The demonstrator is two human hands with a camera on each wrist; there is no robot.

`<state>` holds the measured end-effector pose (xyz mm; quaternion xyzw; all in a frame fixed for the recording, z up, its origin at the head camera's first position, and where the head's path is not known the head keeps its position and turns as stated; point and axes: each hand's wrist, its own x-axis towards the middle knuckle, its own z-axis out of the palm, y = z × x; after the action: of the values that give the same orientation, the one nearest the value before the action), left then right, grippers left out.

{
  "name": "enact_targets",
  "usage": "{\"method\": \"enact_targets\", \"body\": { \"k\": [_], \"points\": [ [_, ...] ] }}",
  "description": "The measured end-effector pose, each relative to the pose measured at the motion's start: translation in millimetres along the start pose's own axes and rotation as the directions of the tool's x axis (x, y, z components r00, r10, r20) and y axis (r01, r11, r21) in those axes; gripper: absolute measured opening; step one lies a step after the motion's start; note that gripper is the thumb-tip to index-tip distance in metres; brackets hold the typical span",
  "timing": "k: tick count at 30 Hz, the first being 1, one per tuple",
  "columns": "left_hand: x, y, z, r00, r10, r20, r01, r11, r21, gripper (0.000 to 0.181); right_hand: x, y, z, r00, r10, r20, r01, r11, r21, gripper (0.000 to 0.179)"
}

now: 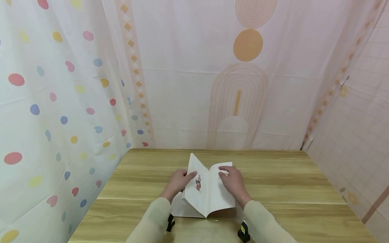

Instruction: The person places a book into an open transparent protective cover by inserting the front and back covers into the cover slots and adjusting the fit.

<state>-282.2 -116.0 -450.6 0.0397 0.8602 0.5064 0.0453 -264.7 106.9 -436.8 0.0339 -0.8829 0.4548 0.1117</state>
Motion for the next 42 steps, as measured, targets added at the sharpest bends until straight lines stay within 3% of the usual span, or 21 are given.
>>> {"method": "enact_targets", "body": {
  "k": [6,8,13,18,23,28,35,42],
  "points": [
    [-1.1,-8.0,-6.4,0.999,-0.008,-0.052,0.012,0.998,0.062,0.026,-0.4,5,0,0.998,-0.01,-0.056,0.012,0.999,0.032,0.029],
    [-1.8,-10.5,-7.7,0.997,-0.039,-0.071,0.044,0.997,0.065,0.024,-0.5,7,1,0.998,-0.012,-0.068,0.015,0.999,0.042,0.031],
    [-5.3,-17.6,-8.0,0.989,-0.1,-0.111,0.106,0.993,0.051,0.025,-2.3,11,3,0.996,-0.028,-0.085,0.033,0.998,0.053,0.038],
    [-9.8,-27.5,-6.4,0.981,-0.101,-0.167,0.126,0.982,0.141,0.028,-4.7,13,6,0.996,-0.031,-0.089,0.036,0.998,0.059,0.042],
    [-12.8,-36.8,-4.9,0.977,-0.085,-0.197,0.125,0.971,0.204,0.029,-4.0,15,7,0.994,0.052,-0.1,-0.042,0.994,0.102,0.047],
    [-12.8,-41.1,-3.7,0.973,-0.1,-0.21,0.149,0.961,0.234,0.032,-2.2,15,7,0.984,0.166,-0.061,-0.153,0.972,0.18,0.048],
    [-10.6,-45.5,-4.1,0.965,-0.072,-0.253,0.144,0.949,0.281,0.029,-3.3,14,9,0.982,0.19,-0.016,-0.183,0.96,0.212,0.045],
    [-10.4,-49.4,-5.7,0.956,-0.114,-0.269,0.176,0.959,0.222,0.016,-2.5,14,13,0.98,0.198,-0.014,-0.19,0.958,0.214,0.045]
  ]
}}
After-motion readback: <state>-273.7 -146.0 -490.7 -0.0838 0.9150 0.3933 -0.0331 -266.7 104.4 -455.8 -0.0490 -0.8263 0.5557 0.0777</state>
